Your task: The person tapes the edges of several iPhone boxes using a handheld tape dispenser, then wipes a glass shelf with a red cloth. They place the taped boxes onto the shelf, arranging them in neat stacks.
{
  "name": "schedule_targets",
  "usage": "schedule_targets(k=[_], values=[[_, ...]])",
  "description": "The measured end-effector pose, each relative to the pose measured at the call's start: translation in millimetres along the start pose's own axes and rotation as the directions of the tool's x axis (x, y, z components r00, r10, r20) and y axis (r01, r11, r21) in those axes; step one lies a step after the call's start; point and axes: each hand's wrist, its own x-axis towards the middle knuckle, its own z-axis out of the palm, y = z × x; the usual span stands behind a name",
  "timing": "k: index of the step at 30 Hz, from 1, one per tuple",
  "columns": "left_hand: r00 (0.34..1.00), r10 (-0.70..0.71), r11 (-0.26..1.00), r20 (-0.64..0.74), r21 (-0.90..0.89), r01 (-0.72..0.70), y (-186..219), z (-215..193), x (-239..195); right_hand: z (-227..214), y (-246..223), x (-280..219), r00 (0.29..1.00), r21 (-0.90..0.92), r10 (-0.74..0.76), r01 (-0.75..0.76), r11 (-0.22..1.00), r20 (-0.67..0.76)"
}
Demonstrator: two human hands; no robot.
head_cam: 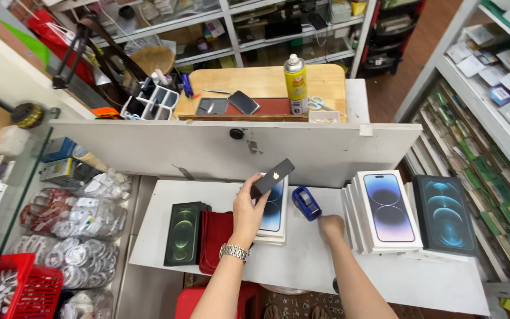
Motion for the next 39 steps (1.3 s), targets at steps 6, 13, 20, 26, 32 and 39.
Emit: schedule_targets(k=[6, 13, 20, 26, 32, 39], values=[[0.995, -0.093, 0.97, 0.035, -0.223, 0.098, -15.3, -24.4, -8.6, -80.9, -92.9, -78.4, 0.896, 0.827, -0.411, 0.101, 0.554, 0.166], [0.994, -0.107, 0.948, 0.02, -0.3, 0.108, -18.4, -21.6, -21.7, -134.9, -200.3, -165.8, 0.622, 0.769, -0.682, 0.193, 0.61, 0.385], [0.985, 0.17, 0.966, -0.043, -0.192, -0.175, 4.4, -36.4, -22.0, -137.0, -217.8, -171.6, 0.61, 0.558, -0.637, 0.353, 0.751, 0.472], [0.993, 0.114, 0.98, 0.01, -0.165, -0.11, 6.5, -42.1, -21.2, -132.5, -225.9, -162.5, 0.631, 0.442, -0.587, 0.395, 0.805, 0.507], [0.987, 0.16, 0.975, -0.003, -0.154, -0.158, 4.2, -40.6, -22.5, -134.0, -231.8, -154.7, 0.677, 0.3, -0.51, 0.413, 0.86, 0.531], [0.987, 0.164, 0.975, 0.001, -0.154, -0.161, 6.8, -42.1, -23.4, -132.1, -237.5, -155.8, 0.734, 0.232, -0.446, 0.382, 0.895, 0.511]])
